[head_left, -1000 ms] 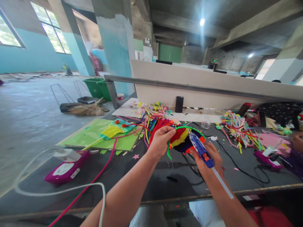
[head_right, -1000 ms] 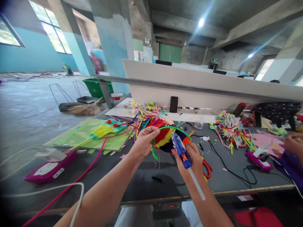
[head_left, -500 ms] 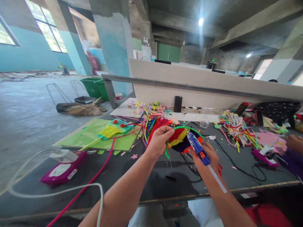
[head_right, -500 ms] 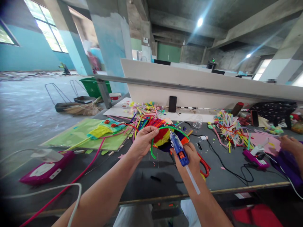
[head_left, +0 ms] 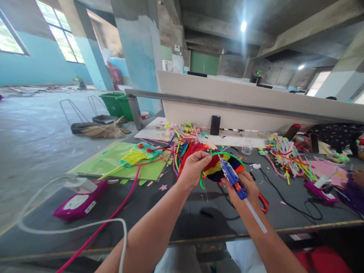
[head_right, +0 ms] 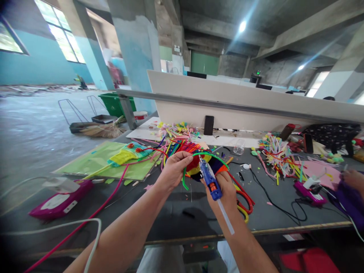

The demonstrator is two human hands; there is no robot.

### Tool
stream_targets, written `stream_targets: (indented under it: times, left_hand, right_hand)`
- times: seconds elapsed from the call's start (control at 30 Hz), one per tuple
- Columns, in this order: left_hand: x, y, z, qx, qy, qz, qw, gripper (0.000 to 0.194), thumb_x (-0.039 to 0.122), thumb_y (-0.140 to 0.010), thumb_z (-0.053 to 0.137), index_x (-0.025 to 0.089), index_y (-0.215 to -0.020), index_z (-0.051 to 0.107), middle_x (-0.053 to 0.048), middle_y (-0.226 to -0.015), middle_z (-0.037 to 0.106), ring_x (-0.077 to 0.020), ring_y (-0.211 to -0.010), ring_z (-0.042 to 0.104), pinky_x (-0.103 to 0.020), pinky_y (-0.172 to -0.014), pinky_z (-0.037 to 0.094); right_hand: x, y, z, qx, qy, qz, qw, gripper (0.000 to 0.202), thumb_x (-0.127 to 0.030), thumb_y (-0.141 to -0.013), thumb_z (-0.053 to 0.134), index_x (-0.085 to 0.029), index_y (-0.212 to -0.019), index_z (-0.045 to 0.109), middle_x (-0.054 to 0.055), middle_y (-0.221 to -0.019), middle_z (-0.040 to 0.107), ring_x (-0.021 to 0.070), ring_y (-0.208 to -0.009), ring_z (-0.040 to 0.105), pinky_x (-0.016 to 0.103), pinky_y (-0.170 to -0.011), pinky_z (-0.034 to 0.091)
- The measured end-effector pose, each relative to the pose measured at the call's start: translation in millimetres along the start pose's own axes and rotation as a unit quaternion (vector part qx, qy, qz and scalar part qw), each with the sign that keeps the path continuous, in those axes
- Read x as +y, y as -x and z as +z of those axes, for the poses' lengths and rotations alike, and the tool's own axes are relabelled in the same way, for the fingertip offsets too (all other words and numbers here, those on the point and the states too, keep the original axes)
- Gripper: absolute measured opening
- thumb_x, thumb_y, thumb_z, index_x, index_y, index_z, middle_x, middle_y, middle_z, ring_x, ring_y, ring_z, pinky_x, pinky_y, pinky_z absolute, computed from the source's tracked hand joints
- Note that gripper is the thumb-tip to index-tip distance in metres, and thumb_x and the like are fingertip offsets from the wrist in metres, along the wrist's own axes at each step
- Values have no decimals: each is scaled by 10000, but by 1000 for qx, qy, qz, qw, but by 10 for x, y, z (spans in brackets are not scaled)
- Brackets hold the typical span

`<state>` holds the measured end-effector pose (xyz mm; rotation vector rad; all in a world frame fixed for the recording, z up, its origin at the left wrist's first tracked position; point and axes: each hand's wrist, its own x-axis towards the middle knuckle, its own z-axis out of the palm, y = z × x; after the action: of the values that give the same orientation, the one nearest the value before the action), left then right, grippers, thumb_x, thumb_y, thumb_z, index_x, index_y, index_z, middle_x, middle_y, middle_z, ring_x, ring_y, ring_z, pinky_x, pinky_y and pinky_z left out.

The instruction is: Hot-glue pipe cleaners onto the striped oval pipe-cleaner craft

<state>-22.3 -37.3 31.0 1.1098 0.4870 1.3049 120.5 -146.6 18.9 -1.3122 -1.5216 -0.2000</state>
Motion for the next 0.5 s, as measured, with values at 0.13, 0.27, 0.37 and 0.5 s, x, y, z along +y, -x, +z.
stream_targets:
  times: [0.13,0.27,0.37,0.5]
  left_hand:
    - [-15,5,9,0,2,0,1000,238,319,-643,805,143,-715,663,14,-630,635,-72,-571,536,-181,-560,411]
    - [-24,16,18,2,-12,11,1000,232,318,-651,800,143,-719,663,24,-621,624,-59,-556,518,-170,-547,396]
    - [-22,26,21,9,-32,27,999,227,324,-661,791,147,-724,662,34,-610,608,-53,-542,499,-166,-537,389]
    - [-22,39,26,15,-55,40,998,208,326,-675,775,156,-737,673,31,-626,617,-62,-551,507,-176,-551,405]
  right_hand:
    - [34,12,47,13,5,-25,1000,218,-282,-798,654,-215,-624,541,-3,-647,523,168,-627,570,294,-557,488]
    - [47,23,65,23,11,-26,999,209,-275,-799,649,-216,-631,540,-3,-652,529,159,-626,572,273,-557,484]
    - [29,22,54,11,14,-31,999,145,-247,-800,645,-212,-674,582,12,-695,576,172,-701,601,285,-640,503]
    - [30,23,30,13,27,-34,999,144,-232,-799,645,-210,-668,588,19,-695,580,181,-726,610,284,-658,502]
